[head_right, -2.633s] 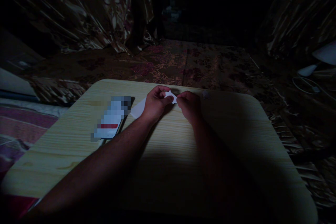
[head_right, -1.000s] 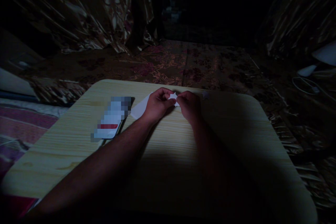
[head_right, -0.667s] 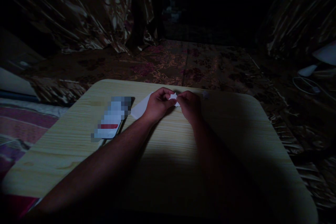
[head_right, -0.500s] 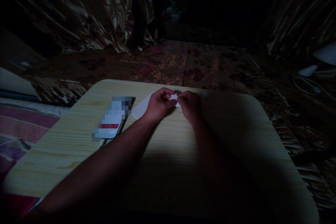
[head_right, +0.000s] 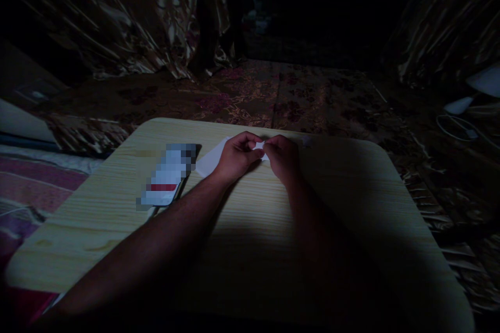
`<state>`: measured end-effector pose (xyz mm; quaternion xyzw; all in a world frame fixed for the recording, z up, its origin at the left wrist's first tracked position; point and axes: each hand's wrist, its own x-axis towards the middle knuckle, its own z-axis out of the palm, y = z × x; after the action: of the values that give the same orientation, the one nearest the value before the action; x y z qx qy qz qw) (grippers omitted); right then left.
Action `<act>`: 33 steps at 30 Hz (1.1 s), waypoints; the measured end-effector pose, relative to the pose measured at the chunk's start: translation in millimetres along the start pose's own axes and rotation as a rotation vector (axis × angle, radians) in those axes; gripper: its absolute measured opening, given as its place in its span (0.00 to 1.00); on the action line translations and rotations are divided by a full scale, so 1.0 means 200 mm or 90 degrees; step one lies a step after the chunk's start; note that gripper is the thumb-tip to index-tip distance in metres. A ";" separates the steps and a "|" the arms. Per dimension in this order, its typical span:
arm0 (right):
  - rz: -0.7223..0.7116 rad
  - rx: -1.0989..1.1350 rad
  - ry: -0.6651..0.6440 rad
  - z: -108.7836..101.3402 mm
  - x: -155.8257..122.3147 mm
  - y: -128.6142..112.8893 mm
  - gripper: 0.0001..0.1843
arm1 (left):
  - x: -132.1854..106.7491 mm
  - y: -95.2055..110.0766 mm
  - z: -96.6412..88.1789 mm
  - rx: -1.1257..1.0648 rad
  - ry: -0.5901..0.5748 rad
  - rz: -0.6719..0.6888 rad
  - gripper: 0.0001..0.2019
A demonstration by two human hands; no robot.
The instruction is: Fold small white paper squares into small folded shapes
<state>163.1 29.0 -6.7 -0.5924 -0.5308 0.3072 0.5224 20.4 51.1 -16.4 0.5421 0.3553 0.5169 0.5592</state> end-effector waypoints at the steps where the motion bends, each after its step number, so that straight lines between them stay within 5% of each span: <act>1: -0.006 0.001 -0.001 0.00 0.00 0.00 0.07 | 0.00 0.00 0.00 0.003 -0.003 0.002 0.14; 33: 0.030 0.068 -0.020 0.01 0.00 -0.01 0.06 | 0.01 0.01 0.00 -0.039 0.055 0.019 0.19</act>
<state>160.4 30.2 -6.0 -0.5715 -0.5076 0.3564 0.5373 19.9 52.2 -13.5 0.5073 0.3551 0.5588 0.5516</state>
